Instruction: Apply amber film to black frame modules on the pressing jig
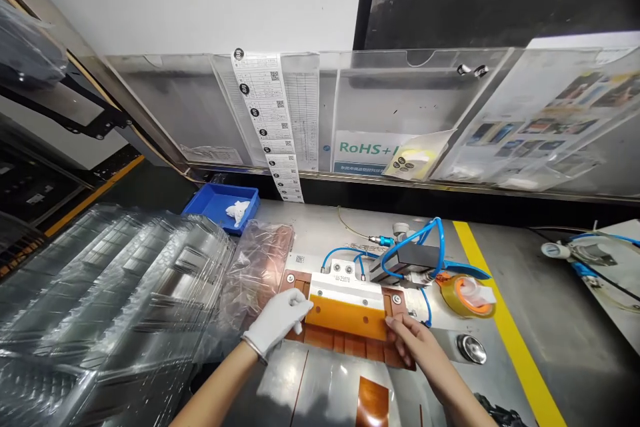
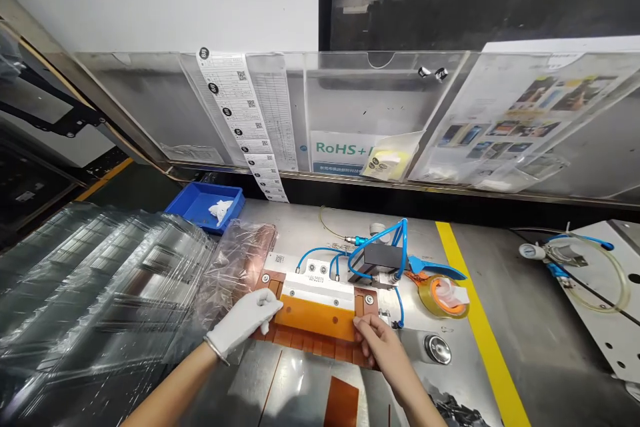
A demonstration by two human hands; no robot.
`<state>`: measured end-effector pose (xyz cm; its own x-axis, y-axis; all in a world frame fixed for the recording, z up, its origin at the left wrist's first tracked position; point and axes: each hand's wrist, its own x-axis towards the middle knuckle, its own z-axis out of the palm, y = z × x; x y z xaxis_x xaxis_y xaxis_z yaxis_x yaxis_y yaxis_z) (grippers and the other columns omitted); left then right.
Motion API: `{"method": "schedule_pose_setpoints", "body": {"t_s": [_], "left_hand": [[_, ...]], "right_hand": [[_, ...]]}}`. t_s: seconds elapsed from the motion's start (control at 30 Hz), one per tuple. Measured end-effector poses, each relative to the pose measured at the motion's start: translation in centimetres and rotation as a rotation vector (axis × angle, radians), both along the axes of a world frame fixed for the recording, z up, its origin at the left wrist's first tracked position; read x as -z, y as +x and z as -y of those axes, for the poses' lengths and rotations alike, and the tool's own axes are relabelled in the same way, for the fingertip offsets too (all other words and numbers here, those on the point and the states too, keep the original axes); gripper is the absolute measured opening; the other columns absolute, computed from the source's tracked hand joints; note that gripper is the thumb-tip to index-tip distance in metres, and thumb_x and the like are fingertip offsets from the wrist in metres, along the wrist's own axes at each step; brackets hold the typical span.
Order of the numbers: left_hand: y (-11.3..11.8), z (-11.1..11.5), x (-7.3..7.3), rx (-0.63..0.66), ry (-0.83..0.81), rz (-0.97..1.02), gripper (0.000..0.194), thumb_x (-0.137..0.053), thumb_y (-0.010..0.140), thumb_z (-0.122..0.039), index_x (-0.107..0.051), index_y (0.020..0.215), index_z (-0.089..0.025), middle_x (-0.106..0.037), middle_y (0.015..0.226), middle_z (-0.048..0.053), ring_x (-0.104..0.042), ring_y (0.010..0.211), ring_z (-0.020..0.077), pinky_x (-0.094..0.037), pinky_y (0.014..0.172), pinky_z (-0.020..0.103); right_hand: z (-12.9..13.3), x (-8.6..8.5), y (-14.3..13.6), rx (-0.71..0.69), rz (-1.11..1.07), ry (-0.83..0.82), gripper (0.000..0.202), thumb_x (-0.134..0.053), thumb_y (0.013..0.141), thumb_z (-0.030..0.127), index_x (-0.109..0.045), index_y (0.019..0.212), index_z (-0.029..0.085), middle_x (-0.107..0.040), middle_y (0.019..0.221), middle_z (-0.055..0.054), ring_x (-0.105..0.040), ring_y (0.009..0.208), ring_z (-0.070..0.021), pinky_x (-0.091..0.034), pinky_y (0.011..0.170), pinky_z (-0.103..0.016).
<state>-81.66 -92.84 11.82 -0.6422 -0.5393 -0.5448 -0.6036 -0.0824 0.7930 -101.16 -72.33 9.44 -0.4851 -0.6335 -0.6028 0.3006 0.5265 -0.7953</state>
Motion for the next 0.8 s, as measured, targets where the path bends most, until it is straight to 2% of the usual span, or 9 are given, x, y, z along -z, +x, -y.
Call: {"method": "schedule_pose_setpoints", "body": {"t_s": [0.13, 0.27, 0.6, 0.8], "left_hand": [[-0.5, 0.6, 1.4, 0.001, -0.023, 0.007, 0.029, -0.052, 0.08, -0.045, -0.04, 0.063, -0.024, -0.047, 0.042, -0.011, -0.05, 0.048, 0.0126, -0.039, 0.064, 0.028], [-0.9, 0.8, 2.0, -0.001, -0.027, 0.009, 0.03, -0.051, 0.079, -0.046, -0.037, 0.063, -0.025, -0.044, 0.043, -0.012, -0.046, 0.044, 0.0114, -0.036, 0.06, 0.028], [-1.0, 0.7, 1.9, -0.01, -0.095, 0.052, 0.031, -0.052, 0.08, -0.045, -0.038, 0.061, -0.025, -0.043, 0.042, -0.011, -0.047, 0.046, 0.0128, -0.037, 0.061, 0.028], [-1.3, 0.8, 1.3, -0.055, -0.138, 0.092, 0.031, -0.057, 0.074, -0.043, -0.037, 0.058, -0.025, -0.045, 0.048, -0.01, -0.047, 0.049, 0.0125, -0.036, 0.059, 0.027]], "right_hand": [[0.7, 0.8, -0.8, -0.015, -0.007, 0.024, 0.045, -0.065, 0.069, 0.064, -0.05, 0.059, 0.022, -0.044, 0.04, 0.01, -0.035, 0.033, -0.0072, -0.027, 0.038, -0.022], [1.0, 1.4, -1.2, -0.012, -0.02, 0.029, 0.043, -0.063, 0.071, 0.061, -0.049, 0.061, 0.022, -0.044, 0.04, 0.01, -0.034, 0.033, -0.0062, -0.026, 0.038, -0.02], [1.4, 1.3, -1.4, -0.048, -0.033, 0.035, 0.041, -0.058, 0.075, 0.059, -0.048, 0.06, 0.022, -0.045, 0.04, 0.01, -0.036, 0.034, -0.0059, -0.028, 0.041, -0.02], [1.3, 1.2, -2.0, -0.075, -0.114, 0.094, 0.039, -0.063, 0.073, 0.056, -0.046, 0.061, 0.023, -0.05, 0.045, 0.009, -0.043, 0.037, -0.0072, -0.03, 0.038, -0.02]]}}
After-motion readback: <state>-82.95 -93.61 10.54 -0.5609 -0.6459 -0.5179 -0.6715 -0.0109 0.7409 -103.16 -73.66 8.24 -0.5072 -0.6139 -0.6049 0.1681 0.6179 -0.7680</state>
